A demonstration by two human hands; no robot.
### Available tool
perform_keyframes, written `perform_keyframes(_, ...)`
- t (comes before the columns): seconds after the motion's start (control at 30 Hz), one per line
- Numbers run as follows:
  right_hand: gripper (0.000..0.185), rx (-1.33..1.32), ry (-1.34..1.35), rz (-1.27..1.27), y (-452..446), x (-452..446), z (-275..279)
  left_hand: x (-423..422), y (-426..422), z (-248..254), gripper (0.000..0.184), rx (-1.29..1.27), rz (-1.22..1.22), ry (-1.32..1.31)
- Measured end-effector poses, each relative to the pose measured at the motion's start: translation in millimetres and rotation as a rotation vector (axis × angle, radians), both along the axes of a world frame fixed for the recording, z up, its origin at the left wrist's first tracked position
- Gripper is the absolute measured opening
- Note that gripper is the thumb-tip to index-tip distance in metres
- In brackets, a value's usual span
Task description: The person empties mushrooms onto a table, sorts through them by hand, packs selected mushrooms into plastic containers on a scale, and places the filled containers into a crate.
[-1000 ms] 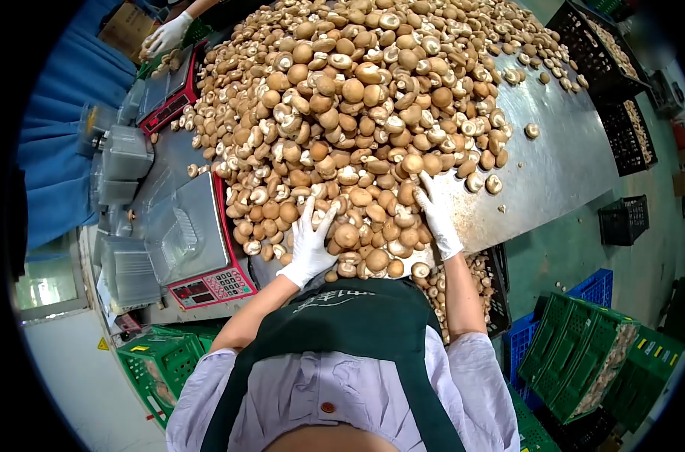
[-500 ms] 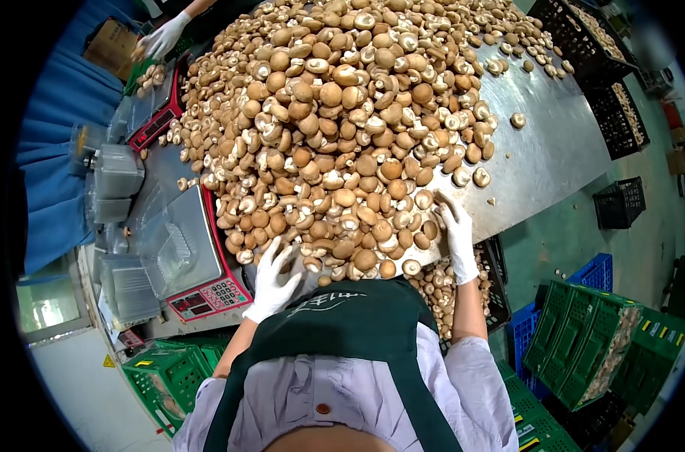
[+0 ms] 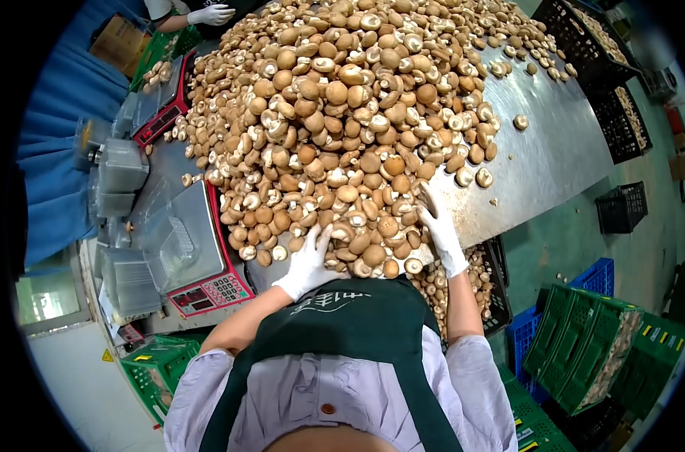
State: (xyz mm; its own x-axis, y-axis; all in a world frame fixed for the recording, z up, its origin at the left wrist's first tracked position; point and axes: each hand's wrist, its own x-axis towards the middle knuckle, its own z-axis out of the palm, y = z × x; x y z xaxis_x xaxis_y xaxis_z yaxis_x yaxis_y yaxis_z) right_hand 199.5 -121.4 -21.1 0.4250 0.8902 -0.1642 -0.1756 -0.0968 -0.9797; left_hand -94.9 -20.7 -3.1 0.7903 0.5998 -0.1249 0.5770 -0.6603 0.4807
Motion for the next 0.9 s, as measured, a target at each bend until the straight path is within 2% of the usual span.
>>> perform_keyframes(0.03, 0.054, 0.006, 0.002, 0.042, 3.4, 4.5, 1.1, 10.8, -0.7, -0.7, 0.117, -0.081, 0.02, 0.033)
perform_keyframes(0.1, 0.053, -0.081, 0.02, 0.153, 5.8, 14.5, 13.2, 32.8, -4.6, -2.8, 0.119, -0.071, -0.021, -0.02)
perform_keyframes(0.17, 0.053, -0.097, -0.162, 0.223, 3.6, 17.3, 8.7, 40.3, -8.6, -4.6, 0.12, -0.064, -0.065, -0.081)
perform_keyframes(0.3, 0.046, -0.161, -0.244, 0.288, 4.3, 27.6, 10.6, 45.8, -13.4, -4.9, 0.122, -0.111, -0.043, -0.074)
perform_keyframes(0.37, 0.044, -0.215, -0.29, 0.343, 6.1, 28.2, 16.6, 54.3, -13.9, -3.3, 0.114, -0.219, -0.167, -0.182)
perform_keyframes(0.47, 0.044, -0.304, -0.363, 0.369, 3.1, 33.6, 20.7, 70.2, -19.6, 3.0, 0.109, -0.252, -0.211, -0.212)
perform_keyframes(0.57, 0.055, -0.451, -0.454, 0.484, -4.4, 39.5, 18.4, 86.6, -26.4, -5.9, 0.103, -0.305, -0.315, -0.276)
perform_keyframes(0.6, 0.063, -0.414, -0.462, 0.441, -11.7, 43.7, -1.1, 90.9, -30.4, -9.7, 0.102, -0.282, -0.309, -0.312)
perform_keyframes(0.7, 0.067, -0.445, -0.382, 0.295, -22.2, 36.8, 14.5, 100.7, -34.2, -8.7, 0.102, -0.267, -0.285, -0.37)
perform_keyframes(0.73, 0.067, -0.454, -0.394, 0.28, -22.8, 34.5, 17.4, 100.7, -34.4, -1.0, 0.092, -0.28, -0.264, -0.322)
perform_keyframes(0.77, 0.065, -0.446, -0.386, 0.208, -24.4, 29.2, 18.1, 101.4, -35.4, -2.8, 0.092, -0.28, -0.272, -0.324)
perform_keyframes(0.83, 0.063, -0.445, -0.453, 0.19, -24.1, 24.2, 22.8, 101.4, -35.5, -4.8, 0.074, -0.175, -0.23, -0.368)
perform_keyframes(0.87, 0.063, -0.444, -0.454, 0.191, -24.1, 21.8, 21.7, 101.4, -36.6, 3.5, 0.058, -0.171, -0.176, -0.328)
perform_keyframes(0.9, 0.064, -0.451, -0.498, 0.19, -24.0, 19.9, 19.6, 100.6, -37.1, 0.3, 0.058, -0.171, -0.173, -0.329)
